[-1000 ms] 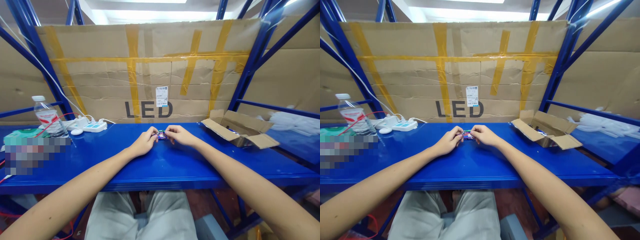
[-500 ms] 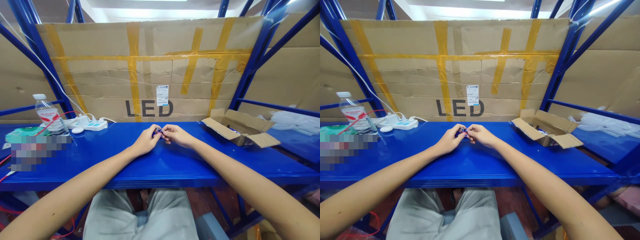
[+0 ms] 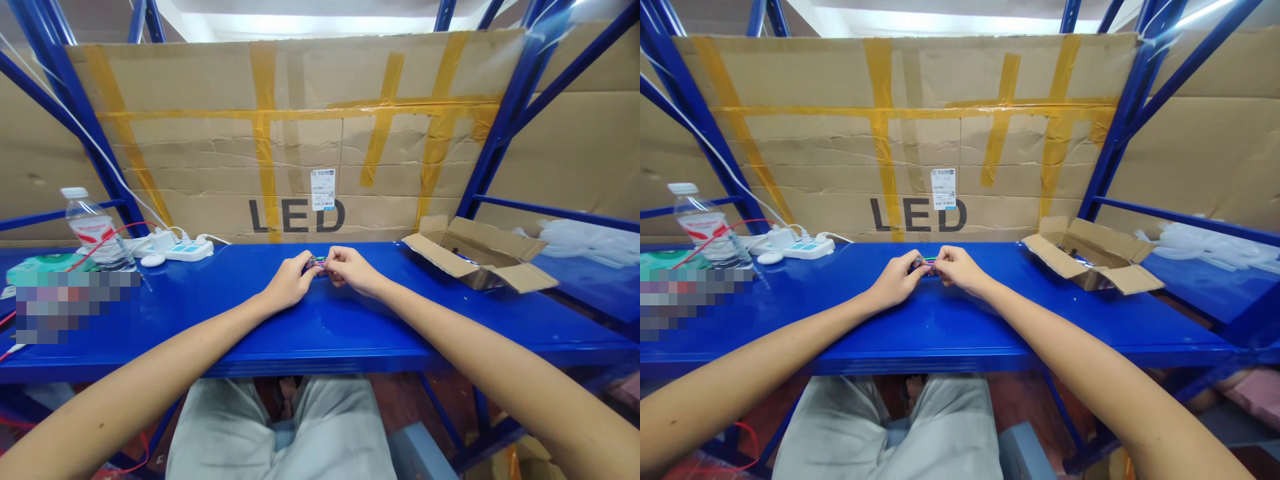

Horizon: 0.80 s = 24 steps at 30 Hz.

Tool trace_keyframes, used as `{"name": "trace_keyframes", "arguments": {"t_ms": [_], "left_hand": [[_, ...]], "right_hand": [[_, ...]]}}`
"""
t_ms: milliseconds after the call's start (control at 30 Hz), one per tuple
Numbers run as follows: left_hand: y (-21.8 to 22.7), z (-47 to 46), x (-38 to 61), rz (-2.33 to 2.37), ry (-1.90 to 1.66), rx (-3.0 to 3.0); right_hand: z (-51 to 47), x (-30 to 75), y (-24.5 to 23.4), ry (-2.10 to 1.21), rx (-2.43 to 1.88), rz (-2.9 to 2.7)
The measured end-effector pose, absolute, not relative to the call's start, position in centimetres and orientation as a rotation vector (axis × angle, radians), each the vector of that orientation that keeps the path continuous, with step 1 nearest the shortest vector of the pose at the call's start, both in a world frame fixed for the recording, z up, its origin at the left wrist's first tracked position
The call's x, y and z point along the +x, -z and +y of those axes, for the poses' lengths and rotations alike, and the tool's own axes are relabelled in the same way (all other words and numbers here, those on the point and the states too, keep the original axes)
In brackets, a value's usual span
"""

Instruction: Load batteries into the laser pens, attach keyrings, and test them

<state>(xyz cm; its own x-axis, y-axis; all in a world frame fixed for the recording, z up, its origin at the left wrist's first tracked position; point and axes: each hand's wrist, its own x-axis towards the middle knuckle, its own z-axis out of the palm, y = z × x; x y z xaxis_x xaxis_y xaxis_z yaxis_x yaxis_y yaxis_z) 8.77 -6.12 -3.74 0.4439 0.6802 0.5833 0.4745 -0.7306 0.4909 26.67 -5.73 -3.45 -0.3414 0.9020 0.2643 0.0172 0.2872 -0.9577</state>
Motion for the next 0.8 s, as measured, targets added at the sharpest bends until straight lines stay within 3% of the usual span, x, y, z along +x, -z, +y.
{"name": "trace_keyframes", "arguments": {"t_ms": [300,800], "left_hand": [[4.0,-6.0,8.9,0.969,-1.075,2.313],[3.6,-6.7,9.0,1.003,-0.962,2.328]], "right_hand": [[-5.6,27.4,3.4,-0.225,-0.964,-2.022],[-6.8,26.8,3.1,0.391,-1.120,-2.323]]}}
